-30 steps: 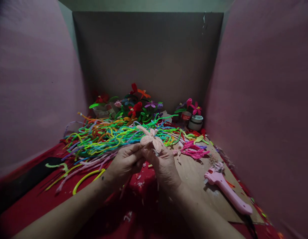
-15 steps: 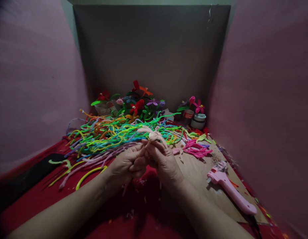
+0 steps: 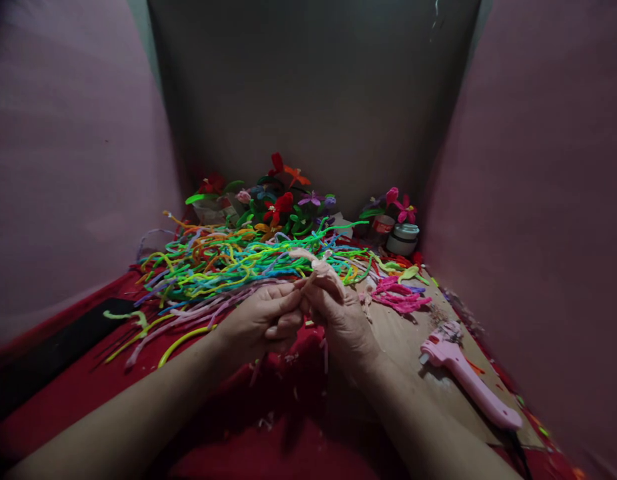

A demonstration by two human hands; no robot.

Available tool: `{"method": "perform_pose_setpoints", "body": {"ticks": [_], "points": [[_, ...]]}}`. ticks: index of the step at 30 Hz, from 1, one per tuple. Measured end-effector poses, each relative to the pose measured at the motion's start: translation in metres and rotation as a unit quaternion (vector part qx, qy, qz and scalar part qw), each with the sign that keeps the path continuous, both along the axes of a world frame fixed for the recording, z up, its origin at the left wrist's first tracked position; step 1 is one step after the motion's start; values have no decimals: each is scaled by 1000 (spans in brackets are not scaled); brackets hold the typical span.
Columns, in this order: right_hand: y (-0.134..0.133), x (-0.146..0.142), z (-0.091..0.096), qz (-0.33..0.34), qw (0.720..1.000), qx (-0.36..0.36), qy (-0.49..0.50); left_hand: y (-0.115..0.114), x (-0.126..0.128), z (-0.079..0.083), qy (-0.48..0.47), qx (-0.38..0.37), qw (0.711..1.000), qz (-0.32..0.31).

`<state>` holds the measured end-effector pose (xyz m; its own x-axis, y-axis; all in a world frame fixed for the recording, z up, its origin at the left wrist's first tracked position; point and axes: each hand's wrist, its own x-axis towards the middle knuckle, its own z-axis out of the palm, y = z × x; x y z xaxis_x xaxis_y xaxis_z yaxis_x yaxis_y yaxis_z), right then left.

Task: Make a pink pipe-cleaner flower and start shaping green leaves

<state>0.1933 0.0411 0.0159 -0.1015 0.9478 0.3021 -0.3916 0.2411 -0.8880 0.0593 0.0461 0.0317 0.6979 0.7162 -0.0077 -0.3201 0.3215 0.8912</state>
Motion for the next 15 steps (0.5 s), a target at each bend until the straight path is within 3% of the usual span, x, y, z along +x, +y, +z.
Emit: {"method": "perform_pose_setpoints", "body": {"ticks": [3, 5, 7, 9, 10, 12, 15], "points": [[0, -1, -2, -14, 999, -34, 17, -5, 4, 4, 119, 127, 979, 106], [0, -1, -3, -22, 999, -43, 21, -7, 6, 2, 193, 242, 931, 193], [-1, -2, -4, -28, 998, -41, 24, -8, 7, -4, 240, 348, 866, 268], [-2, -3, -4, -42, 999, -33, 0, -7, 6, -9, 275, 418, 812, 301], [-3, -4, -4, -52, 998, -26, -19, -6, 6, -11, 287, 431, 800, 304], [-4, -5, -2, -69, 996, -10, -56, -5, 5, -11, 286, 418, 812, 290], [-5, -6, 1, -63, 996, 11, -68, -4, 5, -7, 241, 355, 864, 264]]}}
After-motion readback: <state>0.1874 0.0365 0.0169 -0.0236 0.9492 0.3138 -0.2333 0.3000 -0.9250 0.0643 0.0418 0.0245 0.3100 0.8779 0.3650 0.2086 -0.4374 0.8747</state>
